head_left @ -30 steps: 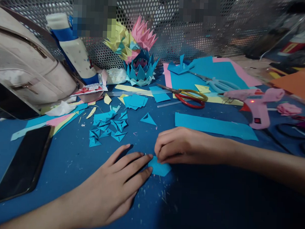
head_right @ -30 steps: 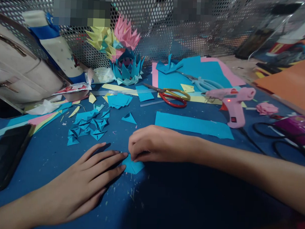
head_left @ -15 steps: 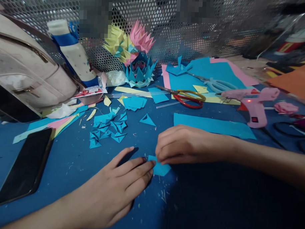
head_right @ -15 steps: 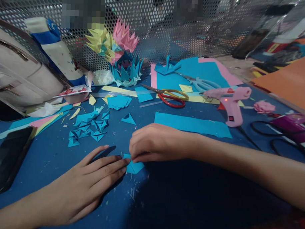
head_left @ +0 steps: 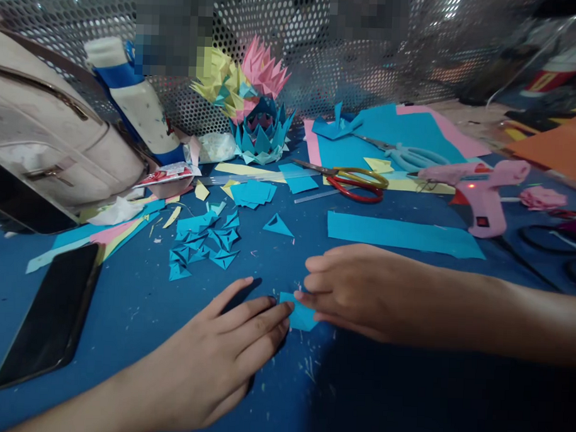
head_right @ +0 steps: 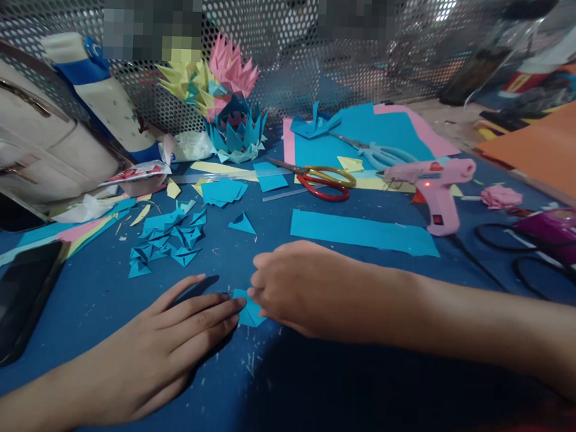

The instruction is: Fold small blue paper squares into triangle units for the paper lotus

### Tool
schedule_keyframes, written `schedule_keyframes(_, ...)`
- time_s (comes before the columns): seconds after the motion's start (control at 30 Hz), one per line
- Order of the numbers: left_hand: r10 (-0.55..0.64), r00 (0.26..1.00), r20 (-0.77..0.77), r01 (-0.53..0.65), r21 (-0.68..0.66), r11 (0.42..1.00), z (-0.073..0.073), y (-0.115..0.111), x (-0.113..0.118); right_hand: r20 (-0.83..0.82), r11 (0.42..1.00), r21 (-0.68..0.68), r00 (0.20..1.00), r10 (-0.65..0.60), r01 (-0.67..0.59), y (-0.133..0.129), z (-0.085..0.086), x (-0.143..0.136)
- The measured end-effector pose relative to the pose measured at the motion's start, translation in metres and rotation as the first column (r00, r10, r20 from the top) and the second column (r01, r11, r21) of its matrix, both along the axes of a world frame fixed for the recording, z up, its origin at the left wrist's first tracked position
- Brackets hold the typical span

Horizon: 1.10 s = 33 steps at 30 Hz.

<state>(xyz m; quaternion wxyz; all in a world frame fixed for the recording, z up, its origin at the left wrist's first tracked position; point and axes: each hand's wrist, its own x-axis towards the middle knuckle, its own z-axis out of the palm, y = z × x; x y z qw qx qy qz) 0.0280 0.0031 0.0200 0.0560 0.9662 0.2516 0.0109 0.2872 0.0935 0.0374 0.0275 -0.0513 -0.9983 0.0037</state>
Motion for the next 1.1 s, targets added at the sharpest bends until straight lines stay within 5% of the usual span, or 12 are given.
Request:
schedule_keyframes(0.27,0.058,0.993,0.107,-0.053,-0.041,0.998,-0.006,0.000,0.001,0.104,0.968,-0.164,0.979,-0.174,0.189,0.003,0.009,-0.004)
schedule_keyframes(0.43,0.115,0.971,0.212,-0.102,-0.071,0.992,-0.008,0.001,0.009,0.081,0.819,-0.474,0.942,-0.326,0.324,0.014,0.003,-0.014)
schedule_keyframes(0.53,0.223,0.924,0.312,-0.191,-0.131,0.973,-0.008,0.004,0.014,0.128,0.759,-0.534,0.923,-0.364,0.373,0.014,-0.001,-0.016)
schedule_keyframes(0.77,0.470,0.827,0.309,-0.406,-0.250,0.879,-0.005,0.024,0.030,0.085,0.718,-0.601,0.921,-0.380,0.351,0.012,-0.003,-0.012)
schedule_keyframes(1.1,0.545,0.820,0.174,-0.440,-0.417,0.795,0.007,0.034,0.044,0.036,0.726,-0.634,0.948,-0.316,0.266,0.015,-0.009,-0.009)
